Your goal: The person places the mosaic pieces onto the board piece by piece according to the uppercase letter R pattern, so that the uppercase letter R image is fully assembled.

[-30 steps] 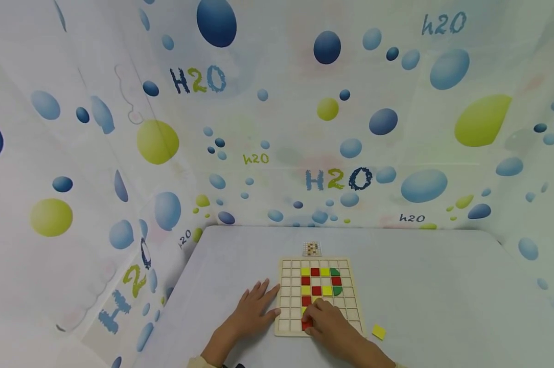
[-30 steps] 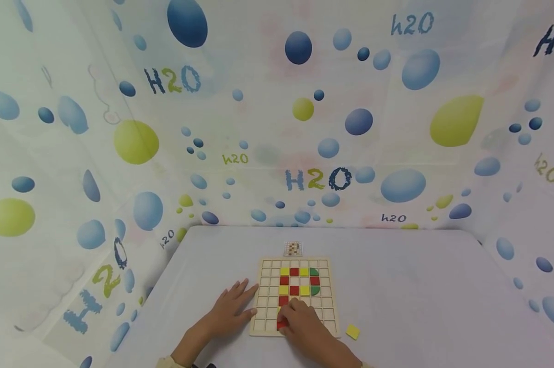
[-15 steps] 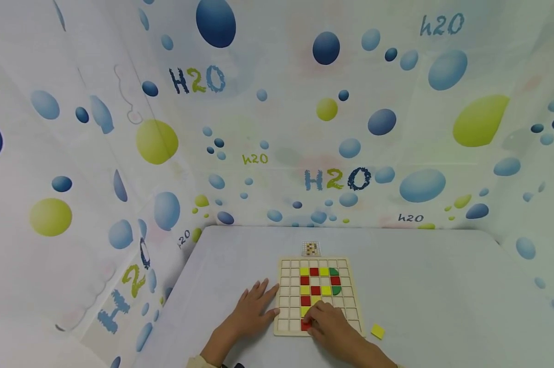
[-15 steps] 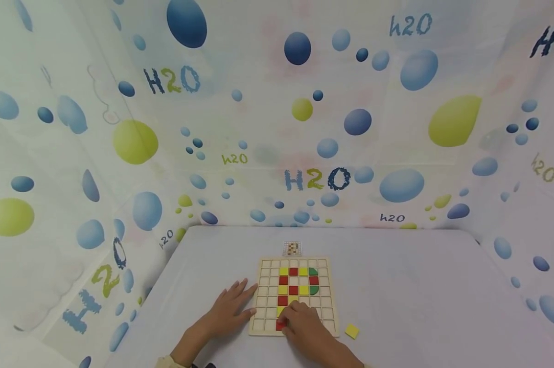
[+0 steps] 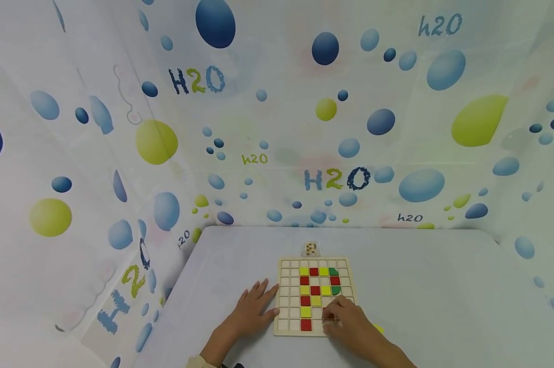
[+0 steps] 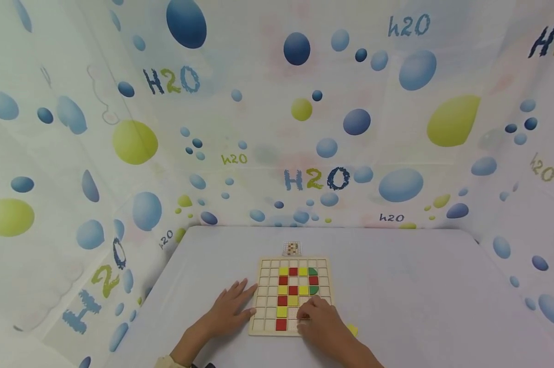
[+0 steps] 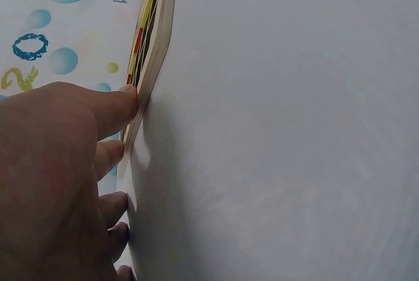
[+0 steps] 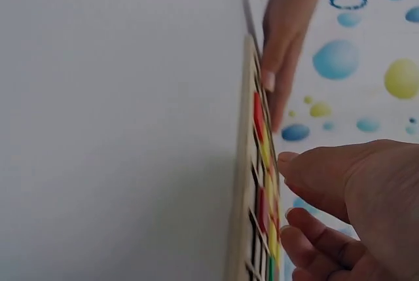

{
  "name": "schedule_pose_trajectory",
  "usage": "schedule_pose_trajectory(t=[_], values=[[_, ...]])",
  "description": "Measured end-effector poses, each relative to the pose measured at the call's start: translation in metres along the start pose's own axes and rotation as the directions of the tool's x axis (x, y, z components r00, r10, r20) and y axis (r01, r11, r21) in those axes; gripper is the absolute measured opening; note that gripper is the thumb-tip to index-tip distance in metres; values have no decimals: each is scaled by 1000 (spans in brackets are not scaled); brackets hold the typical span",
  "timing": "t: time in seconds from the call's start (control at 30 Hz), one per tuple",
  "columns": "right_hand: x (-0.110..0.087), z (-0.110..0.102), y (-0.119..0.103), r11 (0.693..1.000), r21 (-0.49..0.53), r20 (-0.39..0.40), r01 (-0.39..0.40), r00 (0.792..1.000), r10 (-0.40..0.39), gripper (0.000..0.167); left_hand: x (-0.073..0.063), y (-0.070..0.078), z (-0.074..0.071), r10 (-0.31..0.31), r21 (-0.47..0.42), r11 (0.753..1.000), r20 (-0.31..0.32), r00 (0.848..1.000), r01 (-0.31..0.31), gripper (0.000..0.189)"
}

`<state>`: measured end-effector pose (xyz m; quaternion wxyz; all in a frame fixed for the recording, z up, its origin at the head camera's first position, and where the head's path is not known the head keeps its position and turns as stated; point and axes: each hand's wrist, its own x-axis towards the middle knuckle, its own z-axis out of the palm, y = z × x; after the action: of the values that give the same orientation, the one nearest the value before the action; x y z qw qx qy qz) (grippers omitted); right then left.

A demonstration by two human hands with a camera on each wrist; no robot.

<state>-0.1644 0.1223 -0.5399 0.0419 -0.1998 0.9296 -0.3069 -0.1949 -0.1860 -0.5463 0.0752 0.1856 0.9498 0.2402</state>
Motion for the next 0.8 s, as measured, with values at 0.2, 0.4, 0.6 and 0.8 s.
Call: schedule_pose_trajectory(t=[0.2, 0.4, 0.6, 0.8], values=[[-20, -36, 23, 981, -29, 8, -191, 982, 191, 34, -2, 0, -1, -14, 18, 1000, 1, 1000, 14, 67], [-31, -52, 51, 949, -113, 47, -295, 952, 301, 42, -3, -1, -3, -22, 10, 1000, 9, 1000, 22, 67], [-32, -49, 66, 954, -45, 23, -297, 954, 298, 27, -3, 0, -4, -1, -10, 1000, 9, 1000, 2, 68], [-34, -54, 72, 971, 5, -27, -238, 971, 239, 26, -3, 1, -1, -2, -9, 1000, 12, 1000, 2, 68]])
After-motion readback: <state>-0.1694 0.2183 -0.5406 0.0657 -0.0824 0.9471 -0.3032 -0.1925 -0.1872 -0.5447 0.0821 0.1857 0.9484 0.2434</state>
